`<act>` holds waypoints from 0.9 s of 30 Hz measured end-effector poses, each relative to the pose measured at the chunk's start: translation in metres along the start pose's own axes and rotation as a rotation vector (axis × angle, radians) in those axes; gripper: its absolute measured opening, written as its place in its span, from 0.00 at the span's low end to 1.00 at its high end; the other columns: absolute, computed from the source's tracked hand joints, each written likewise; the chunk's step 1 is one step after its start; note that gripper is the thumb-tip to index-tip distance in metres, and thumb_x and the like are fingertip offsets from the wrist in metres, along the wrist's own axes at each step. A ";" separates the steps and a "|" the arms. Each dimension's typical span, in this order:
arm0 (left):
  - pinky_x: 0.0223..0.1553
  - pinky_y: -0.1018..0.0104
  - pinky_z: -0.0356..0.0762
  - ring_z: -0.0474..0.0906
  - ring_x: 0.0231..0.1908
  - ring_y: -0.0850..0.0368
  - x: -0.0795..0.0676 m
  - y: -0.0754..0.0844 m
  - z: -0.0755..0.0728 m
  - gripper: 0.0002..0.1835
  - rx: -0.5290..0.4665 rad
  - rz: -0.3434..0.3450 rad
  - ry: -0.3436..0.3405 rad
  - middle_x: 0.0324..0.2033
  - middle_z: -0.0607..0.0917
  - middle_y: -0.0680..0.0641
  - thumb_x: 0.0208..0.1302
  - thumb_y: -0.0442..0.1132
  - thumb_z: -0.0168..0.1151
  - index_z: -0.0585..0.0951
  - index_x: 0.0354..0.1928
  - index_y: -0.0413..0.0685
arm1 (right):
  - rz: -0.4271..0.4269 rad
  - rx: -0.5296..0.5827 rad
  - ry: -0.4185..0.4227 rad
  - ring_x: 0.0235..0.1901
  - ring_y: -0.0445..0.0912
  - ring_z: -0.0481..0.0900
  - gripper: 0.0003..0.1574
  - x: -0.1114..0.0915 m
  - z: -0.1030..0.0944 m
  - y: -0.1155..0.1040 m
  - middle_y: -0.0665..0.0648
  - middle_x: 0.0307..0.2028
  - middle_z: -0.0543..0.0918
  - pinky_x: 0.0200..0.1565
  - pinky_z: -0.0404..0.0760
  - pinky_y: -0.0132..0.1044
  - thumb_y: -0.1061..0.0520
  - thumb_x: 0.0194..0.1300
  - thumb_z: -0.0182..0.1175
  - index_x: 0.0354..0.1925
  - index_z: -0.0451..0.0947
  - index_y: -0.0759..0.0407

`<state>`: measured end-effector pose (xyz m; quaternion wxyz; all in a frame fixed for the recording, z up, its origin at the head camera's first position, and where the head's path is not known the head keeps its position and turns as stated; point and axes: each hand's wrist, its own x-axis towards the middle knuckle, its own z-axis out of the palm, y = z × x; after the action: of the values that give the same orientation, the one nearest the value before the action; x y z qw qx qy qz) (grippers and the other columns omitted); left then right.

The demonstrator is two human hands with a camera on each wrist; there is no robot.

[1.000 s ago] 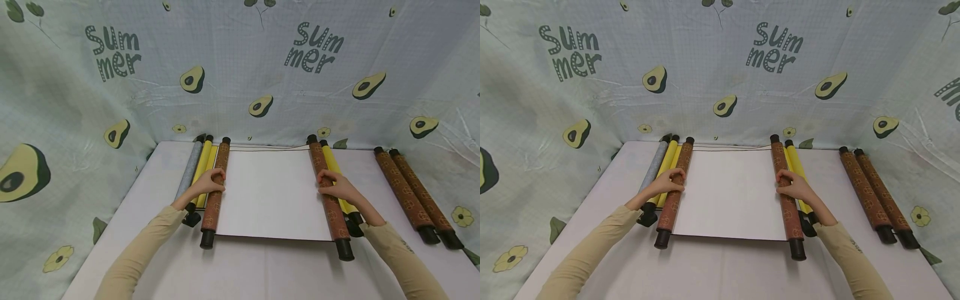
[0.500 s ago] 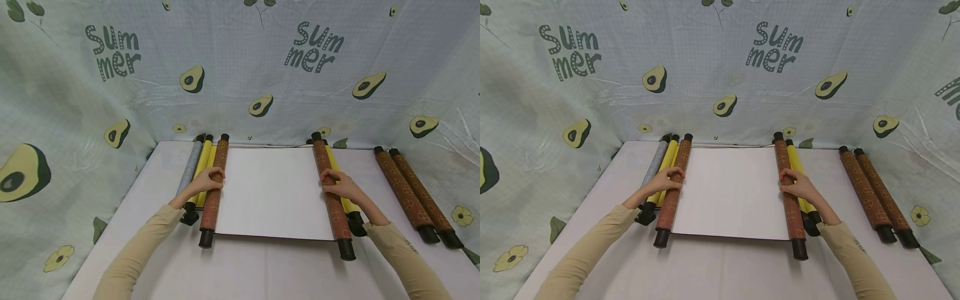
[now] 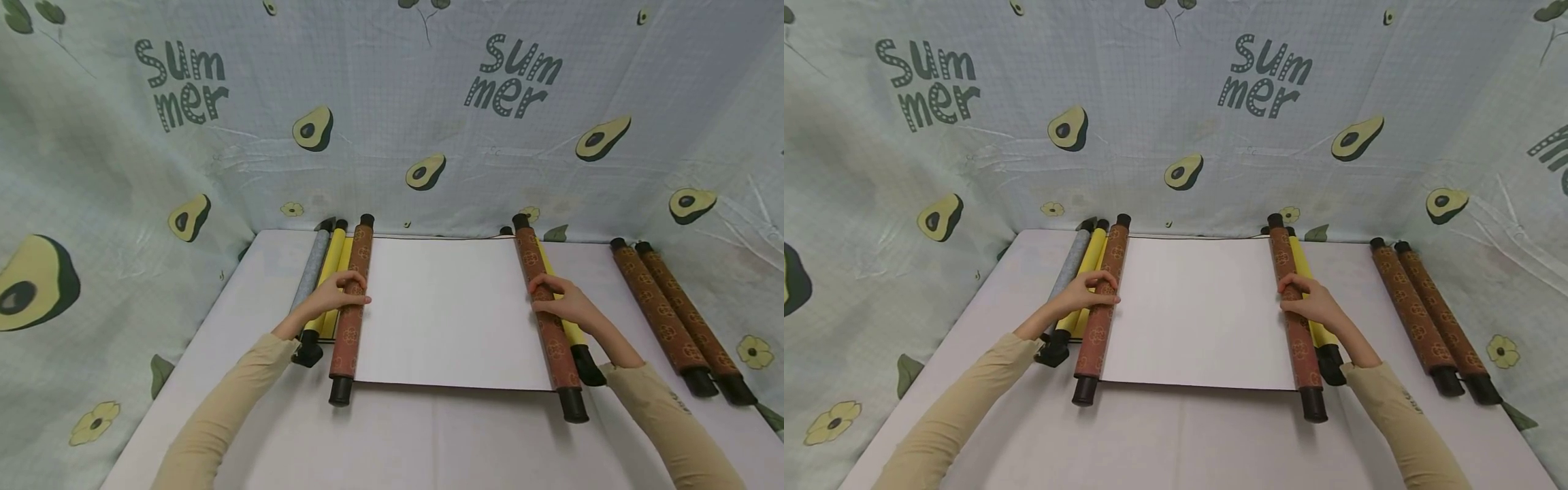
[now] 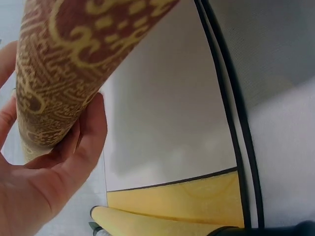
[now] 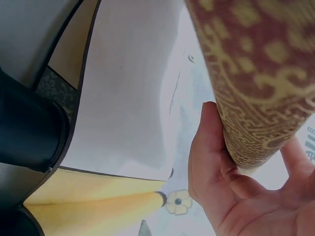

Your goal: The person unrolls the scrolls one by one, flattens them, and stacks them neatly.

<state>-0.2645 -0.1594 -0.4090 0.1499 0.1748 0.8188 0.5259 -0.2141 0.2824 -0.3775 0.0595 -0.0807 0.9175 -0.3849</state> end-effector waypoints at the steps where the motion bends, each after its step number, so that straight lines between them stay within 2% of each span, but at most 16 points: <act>1: 0.28 0.66 0.72 0.69 0.32 0.54 0.000 0.000 0.000 0.17 0.001 -0.004 0.005 0.38 0.74 0.41 0.51 0.39 0.65 0.73 0.41 0.40 | 0.006 0.004 0.000 0.41 0.52 0.66 0.19 0.000 0.000 0.000 0.64 0.45 0.72 0.39 0.66 0.38 0.58 0.56 0.59 0.44 0.69 0.65; 4: 0.30 0.65 0.74 0.69 0.34 0.54 0.001 0.000 0.000 0.18 -0.007 -0.020 0.021 0.39 0.73 0.41 0.50 0.39 0.66 0.73 0.41 0.40 | 0.031 0.011 0.000 0.39 0.50 0.66 0.22 0.000 0.000 0.000 0.63 0.44 0.71 0.37 0.66 0.37 0.54 0.55 0.62 0.44 0.69 0.63; 8: 0.28 0.65 0.74 0.71 0.30 0.56 0.001 0.001 -0.001 0.18 -0.044 -0.032 0.024 0.38 0.74 0.41 0.50 0.37 0.66 0.72 0.42 0.39 | 0.047 0.027 -0.007 0.39 0.52 0.65 0.24 0.001 0.000 0.000 0.63 0.45 0.70 0.35 0.64 0.37 0.52 0.53 0.63 0.44 0.68 0.63; 12: 0.26 0.66 0.74 0.71 0.28 0.57 0.001 0.002 -0.003 0.18 -0.066 -0.030 0.020 0.37 0.73 0.40 0.50 0.35 0.65 0.71 0.42 0.38 | 0.059 0.042 -0.023 0.46 0.58 0.65 0.24 0.002 -0.002 0.000 0.66 0.51 0.67 0.37 0.66 0.39 0.55 0.54 0.62 0.45 0.67 0.64; 17: 0.25 0.67 0.72 0.69 0.29 0.56 0.002 0.000 -0.006 0.18 -0.040 -0.016 0.026 0.42 0.73 0.37 0.50 0.35 0.65 0.72 0.42 0.37 | 0.090 0.053 -0.033 0.55 0.65 0.61 0.25 0.004 -0.005 0.002 0.68 0.57 0.62 0.40 0.70 0.44 0.54 0.55 0.61 0.47 0.65 0.63; 23: 0.21 0.67 0.67 0.65 0.20 0.61 0.000 0.002 -0.011 0.17 0.000 -0.015 0.036 0.42 0.73 0.38 0.52 0.35 0.64 0.73 0.44 0.37 | 0.110 0.114 -0.053 0.46 0.59 0.67 0.26 0.003 -0.009 0.007 0.70 0.55 0.63 0.33 0.75 0.38 0.54 0.56 0.61 0.49 0.63 0.62; 27: 0.21 0.67 0.67 0.65 0.21 0.60 -0.004 0.008 -0.014 0.17 0.000 -0.005 0.030 0.46 0.72 0.36 0.53 0.32 0.62 0.73 0.45 0.34 | 0.110 0.131 -0.068 0.44 0.56 0.68 0.27 0.003 -0.012 0.010 0.70 0.55 0.63 0.33 0.76 0.38 0.52 0.57 0.60 0.50 0.63 0.61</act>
<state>-0.2656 -0.1694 -0.3958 0.1390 0.1646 0.8213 0.5282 -0.2202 0.2971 -0.3762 0.1168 -0.0394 0.8908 -0.4374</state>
